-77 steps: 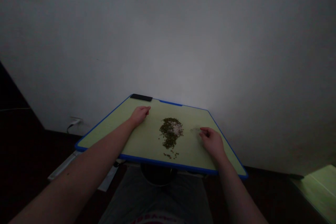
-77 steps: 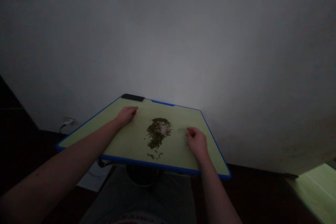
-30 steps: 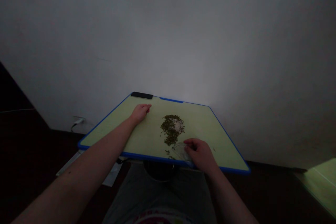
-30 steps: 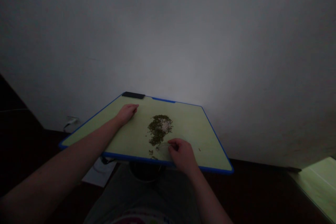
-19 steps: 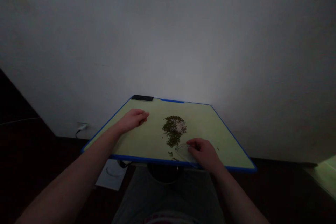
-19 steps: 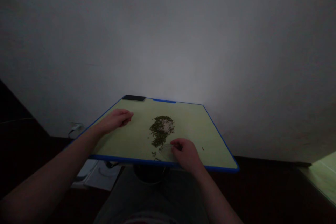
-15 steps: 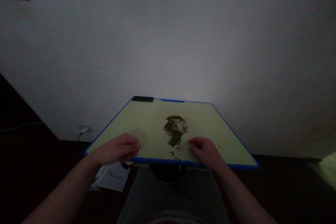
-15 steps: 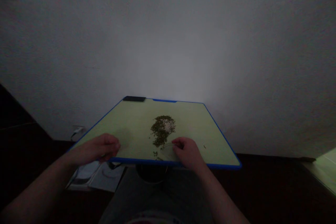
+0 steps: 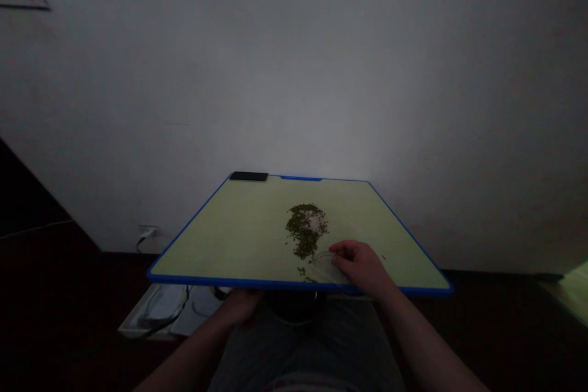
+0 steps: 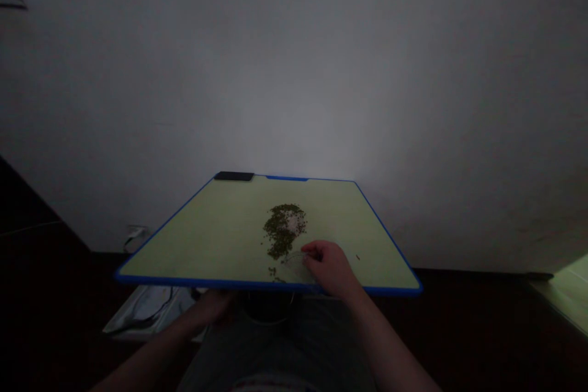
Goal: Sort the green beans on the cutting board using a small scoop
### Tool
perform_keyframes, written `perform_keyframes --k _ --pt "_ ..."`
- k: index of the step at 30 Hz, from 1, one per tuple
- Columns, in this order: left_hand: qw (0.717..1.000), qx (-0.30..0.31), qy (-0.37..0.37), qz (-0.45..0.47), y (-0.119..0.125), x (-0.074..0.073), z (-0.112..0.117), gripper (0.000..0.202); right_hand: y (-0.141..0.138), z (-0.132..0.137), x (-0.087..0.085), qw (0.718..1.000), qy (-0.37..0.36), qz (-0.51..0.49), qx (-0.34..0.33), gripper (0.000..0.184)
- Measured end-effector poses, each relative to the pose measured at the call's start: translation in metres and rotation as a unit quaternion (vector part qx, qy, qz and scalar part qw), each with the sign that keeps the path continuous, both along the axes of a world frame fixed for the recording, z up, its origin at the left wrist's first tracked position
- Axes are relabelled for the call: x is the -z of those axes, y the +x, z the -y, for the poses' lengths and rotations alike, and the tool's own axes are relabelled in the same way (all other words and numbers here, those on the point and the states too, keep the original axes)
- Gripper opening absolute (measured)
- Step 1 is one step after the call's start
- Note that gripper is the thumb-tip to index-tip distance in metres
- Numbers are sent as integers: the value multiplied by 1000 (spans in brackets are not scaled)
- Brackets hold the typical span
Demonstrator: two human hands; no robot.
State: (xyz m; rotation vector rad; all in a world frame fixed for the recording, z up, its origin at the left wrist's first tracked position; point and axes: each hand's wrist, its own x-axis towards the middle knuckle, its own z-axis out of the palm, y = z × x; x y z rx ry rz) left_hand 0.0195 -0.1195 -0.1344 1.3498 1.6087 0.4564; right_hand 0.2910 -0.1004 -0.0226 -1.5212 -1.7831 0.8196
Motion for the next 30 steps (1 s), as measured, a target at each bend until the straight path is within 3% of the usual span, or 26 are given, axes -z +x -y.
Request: perform_keyframes --k 7,12,15,21,26,30 --pt "999 -12 31 19 10 3 5 48 2 1 -1 1000 15 5 -1 25" --pt "998 23 -3 53 5 21 16 54 2 1 0 1000 7 0 -6 26" --pt "996 32 -25 76 3 23 26 53 2 0 1 1000 2 -6 -3 26" --pt "993 36 -52 100 8 12 45 43 2 0 1 1000 4 -12 -6 26" --pt "995 65 -65 49 7 2 40 44 5 -1 4 999 -2 -27 -18 27" --pt "994 106 -29 24 1 -21 34 47 8 -2 4 998 -19 -49 -23 27"
